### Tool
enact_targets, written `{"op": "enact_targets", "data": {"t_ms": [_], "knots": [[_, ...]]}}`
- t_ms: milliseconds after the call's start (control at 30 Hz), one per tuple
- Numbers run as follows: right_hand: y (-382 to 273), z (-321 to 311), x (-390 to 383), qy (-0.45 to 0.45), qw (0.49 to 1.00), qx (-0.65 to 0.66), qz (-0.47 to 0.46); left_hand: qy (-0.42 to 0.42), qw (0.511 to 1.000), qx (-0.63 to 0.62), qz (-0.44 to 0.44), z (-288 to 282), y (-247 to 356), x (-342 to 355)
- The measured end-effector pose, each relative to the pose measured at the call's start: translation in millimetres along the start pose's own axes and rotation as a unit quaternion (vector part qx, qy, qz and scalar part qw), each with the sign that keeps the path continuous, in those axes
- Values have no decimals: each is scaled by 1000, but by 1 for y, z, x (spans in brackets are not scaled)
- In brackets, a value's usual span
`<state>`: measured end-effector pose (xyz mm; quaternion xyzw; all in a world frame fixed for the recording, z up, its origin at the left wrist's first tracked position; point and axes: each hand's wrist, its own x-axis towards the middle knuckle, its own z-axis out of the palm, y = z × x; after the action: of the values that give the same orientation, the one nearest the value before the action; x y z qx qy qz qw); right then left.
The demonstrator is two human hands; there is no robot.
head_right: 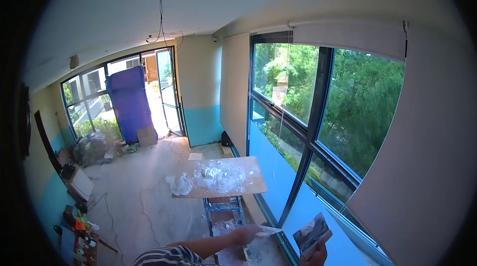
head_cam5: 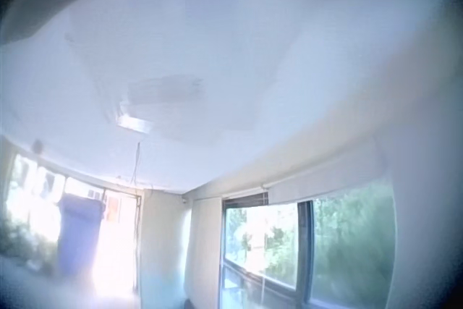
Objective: The person scoops plaster compound from a wooden board using putty knives and applies it across the ceiling, smoothing it out with the blades.
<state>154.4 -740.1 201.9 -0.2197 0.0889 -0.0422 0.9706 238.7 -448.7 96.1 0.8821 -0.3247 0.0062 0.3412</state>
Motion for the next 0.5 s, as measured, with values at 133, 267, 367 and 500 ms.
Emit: {"op": "enact_targets", "data": {"t_ms": [133,267,367,500], "knots": [[-17,-23,12,0,1000,-9,-13,-45,940,-74,-331,21,-72,-38],[-26,-29,4,39,998,3,-41,-100,888,-5,-449,52,-165,-103],[-32,-60,-4,23,993,116,15,-201,854,79,-474,56,-199,-147],[-30,-86,-19,75,995,59,-34,-201,850,88,-479,51,-230,-176]]}}
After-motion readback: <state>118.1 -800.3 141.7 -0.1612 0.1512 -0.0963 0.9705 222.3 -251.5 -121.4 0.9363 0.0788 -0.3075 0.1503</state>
